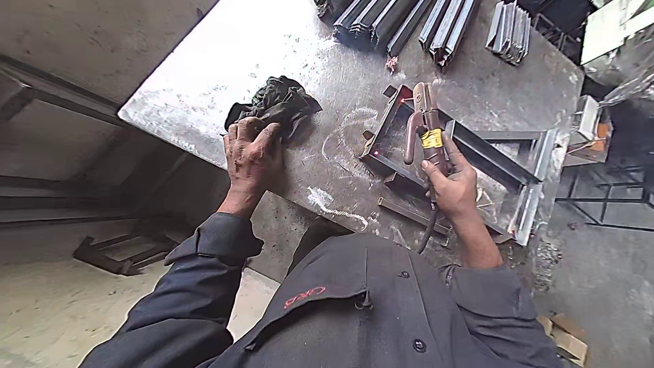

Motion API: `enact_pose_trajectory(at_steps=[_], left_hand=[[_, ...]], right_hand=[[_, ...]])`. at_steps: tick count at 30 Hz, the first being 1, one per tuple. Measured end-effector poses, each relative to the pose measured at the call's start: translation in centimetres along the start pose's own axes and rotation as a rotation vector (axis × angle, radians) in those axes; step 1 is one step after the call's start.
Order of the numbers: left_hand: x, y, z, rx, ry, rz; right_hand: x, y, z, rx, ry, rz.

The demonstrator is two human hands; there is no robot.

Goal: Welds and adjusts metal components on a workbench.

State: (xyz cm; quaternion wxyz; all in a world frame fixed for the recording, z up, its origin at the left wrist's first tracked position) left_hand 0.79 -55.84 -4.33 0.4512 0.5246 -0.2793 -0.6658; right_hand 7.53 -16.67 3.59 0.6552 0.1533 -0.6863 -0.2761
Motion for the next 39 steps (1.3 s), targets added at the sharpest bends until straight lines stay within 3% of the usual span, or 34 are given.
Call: enact_pose_trajectory(at_steps=[22,27,29,31,35,39], left_hand=[[0.1,-0.3,0.1,0.011,0.010,0.009],[-1.1,1.5,0.2,0.098,0.116,-0.019],[-0.7,1.1,-0.3,0.098,0.033,-0.044],[-0.7,0.7,-0.3,0.072,0.018,-0.049],[-0.1,-0.2,-0.2,0.107,0.064,-0.026],[3.9,-2.5,-0.3,0.060,-0.011,-0.010]], right_hand=[[-0.2,-0.1,0.1,0.030,0.006,0.014],[2.1,1.5,-1.6,0.027,-0.164,-0.152],[0.6,3.0,-2.2,-0.103,-0.078,0.175],[-0.4,5.8,-4.1,-0.190,-0.091,0.286],[-1.8,13.5,-9.2,-0.278,-0.179,0.165],[-2.3,23.2,-11.8,-0.188,-0.169,-0.202]])
Point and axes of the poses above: each hand's wrist, its own z-axis towards the middle knuckle, its own y-axis out of the back of the hand, x = y × z, the point moved 6 cm from there along z, towards the middle knuckle, and after that the axes turned 10 degrees about y, right-handed, at the moved point
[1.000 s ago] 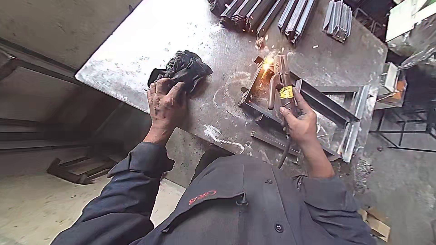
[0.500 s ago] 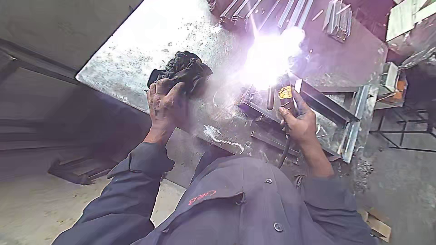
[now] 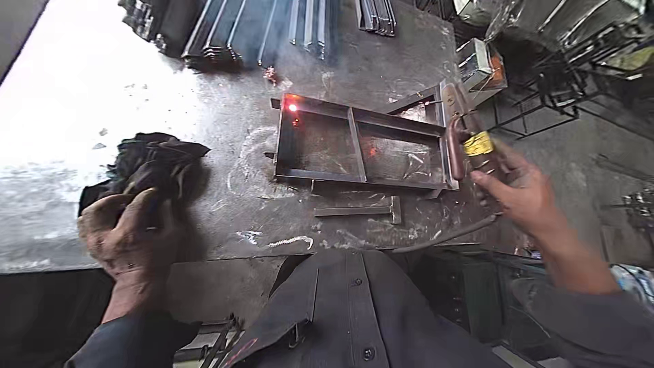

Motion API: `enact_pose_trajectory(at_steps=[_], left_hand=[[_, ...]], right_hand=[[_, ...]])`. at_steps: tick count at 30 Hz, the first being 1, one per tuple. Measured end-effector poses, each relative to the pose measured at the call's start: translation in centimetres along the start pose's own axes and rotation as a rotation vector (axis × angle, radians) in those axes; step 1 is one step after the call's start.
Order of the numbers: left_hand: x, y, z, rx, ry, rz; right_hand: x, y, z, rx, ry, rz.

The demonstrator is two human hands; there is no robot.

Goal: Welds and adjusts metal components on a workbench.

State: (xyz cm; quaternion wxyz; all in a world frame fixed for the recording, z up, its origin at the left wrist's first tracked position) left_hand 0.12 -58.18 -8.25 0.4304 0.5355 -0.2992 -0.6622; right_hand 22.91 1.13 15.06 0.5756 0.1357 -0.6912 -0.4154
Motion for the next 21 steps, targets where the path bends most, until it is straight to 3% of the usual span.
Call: enact_pose_trajectory(at_steps=[2,4,8,12,16,18,21], left_hand=[[-0.6,0.8,-0.3,-0.070,-0.041,-0.040],[-3.9,3.0,-1.0,-0.123,-0.028,-0.095],[-7.3,4.8,-1.9,-0.057,0.257,-0.093],[-9.9,5.3,-3.8,-0.061,0.611,-0.103],[-6.4,1.7,-6.0,-0.305,0.534,0.012],[-6.6,0.2,-7.0,-0.293,0.586,0.044],[-10.2,-0.2,-8.0,-0.197,0.721,0.087]], right_hand=[[-0.9,4.5,0.5,0.019,0.065,-0.294],[-1.4,7.4,1.1,0.056,0.203,-0.533],[-4.6,8.9,1.8,0.188,0.494,-0.782],[-8.8,8.1,1.7,0.264,0.607,-0.888],[-12.1,7.3,1.6,0.282,0.633,-0.958],[-13.1,7.3,1.8,0.266,0.648,-0.953],[-14.4,7.1,2.0,0.257,0.642,-0.928]])
Point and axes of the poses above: each hand's wrist, its own z-axis towards the middle knuckle, its own y-axis out of the back of the hand, x = y × z, the point moved 6 cm from there along z, towards the middle knuckle, and after that the axes turned 10 degrees about y, right-handed, at the moved point
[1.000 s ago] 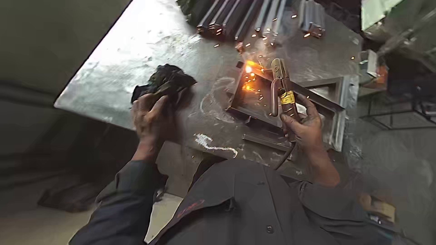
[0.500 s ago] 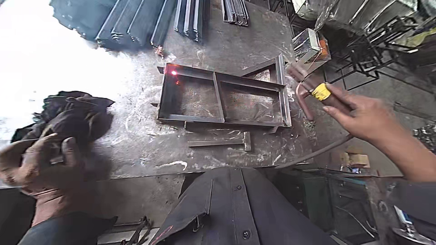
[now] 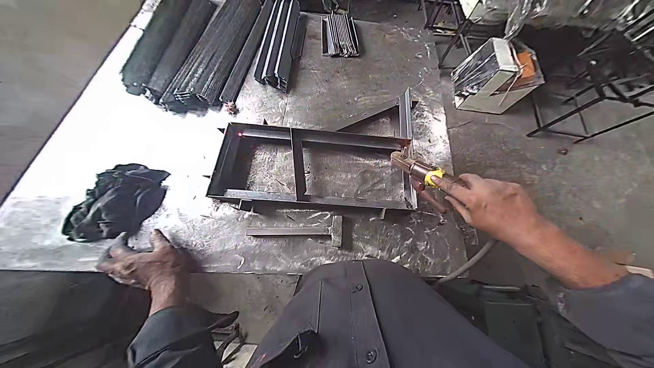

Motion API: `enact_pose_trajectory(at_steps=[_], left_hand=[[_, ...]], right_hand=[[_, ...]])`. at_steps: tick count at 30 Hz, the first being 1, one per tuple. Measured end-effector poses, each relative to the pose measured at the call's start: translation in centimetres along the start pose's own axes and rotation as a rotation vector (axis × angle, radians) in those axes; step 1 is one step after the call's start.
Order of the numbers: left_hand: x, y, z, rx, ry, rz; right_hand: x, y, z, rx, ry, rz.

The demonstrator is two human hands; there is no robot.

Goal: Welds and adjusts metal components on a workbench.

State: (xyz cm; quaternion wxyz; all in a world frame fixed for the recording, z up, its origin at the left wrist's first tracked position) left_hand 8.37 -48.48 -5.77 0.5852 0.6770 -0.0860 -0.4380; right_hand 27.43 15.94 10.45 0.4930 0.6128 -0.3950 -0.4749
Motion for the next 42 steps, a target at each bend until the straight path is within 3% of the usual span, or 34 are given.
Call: enact_pose_trajectory(at_steps=[11,20,24,42], left_hand=[[-0.8,-0.4,-0.5,-0.001,0.071,0.150],[-3.3,1.1,-3.4,-0.007,0.065,0.090],[-1.0,-0.3,-0.8,-0.019,0.024,0.149],[-1.2,-0.3,-0.9,-0.021,0.044,0.142]], right_hand=[[-2.0,-1.8,0.3,-0.038,-0.036,0.073],[-1.4,-1.6,0.3,-0.022,-0.076,0.075],[-1.4,-1.9,0.4,0.047,-0.127,0.063],[-1.5,-2.2,0.5,-0.022,-0.119,0.089]])
Point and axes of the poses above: each hand's wrist, its own z-axis towards the middle knuckle, its own y-axis out of the back of the hand, x = y × z, the point moved 6 cm from there along z, towards the middle knuckle, and after that the axes turned 10 degrees about y, right-handed, at the moved point
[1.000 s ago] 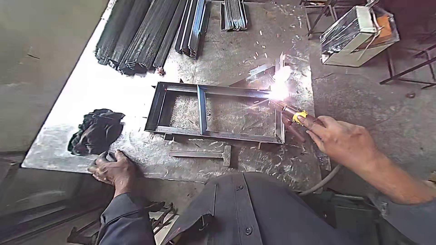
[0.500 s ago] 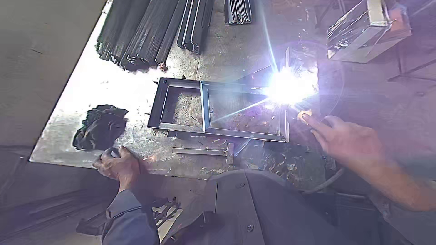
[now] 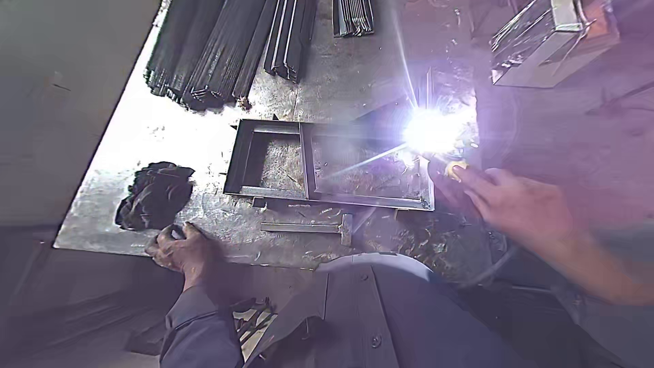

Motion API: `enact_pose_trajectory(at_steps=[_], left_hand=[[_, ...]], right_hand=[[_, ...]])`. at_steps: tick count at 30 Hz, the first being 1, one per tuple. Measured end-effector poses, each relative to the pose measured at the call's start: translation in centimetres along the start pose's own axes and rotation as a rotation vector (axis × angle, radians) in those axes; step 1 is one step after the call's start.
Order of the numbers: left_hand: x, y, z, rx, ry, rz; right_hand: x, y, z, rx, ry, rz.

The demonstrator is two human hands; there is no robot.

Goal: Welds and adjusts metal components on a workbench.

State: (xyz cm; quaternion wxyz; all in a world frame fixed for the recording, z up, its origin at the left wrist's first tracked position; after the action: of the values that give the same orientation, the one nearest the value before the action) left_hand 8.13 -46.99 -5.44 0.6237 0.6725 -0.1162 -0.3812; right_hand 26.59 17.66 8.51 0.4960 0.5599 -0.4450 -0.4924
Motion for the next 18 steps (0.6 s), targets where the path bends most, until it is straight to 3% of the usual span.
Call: enact_pose_trajectory(at_steps=[5,18], left_hand=[[-0.01,0.04,0.00,-0.007,-0.010,-0.001],[0.12,-0.10,0.05,0.010,-0.007,-0.002]], right_hand=[[-0.10,-0.07,0.32,0.058,-0.024,0.018],[-0.38,-0.43,0.42,-0.009,0.017,0.040]])
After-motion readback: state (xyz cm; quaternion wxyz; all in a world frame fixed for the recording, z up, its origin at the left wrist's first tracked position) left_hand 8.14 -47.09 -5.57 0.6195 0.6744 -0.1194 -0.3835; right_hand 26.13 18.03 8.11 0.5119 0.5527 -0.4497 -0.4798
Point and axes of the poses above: each hand's wrist, its own z-axis towards the middle knuckle, its own y-axis out of the back of the hand, x = y × z, the point moved 6 cm from there along z, towards the middle knuckle, and after that the axes turned 10 degrees about y, right-handed, at the moved point
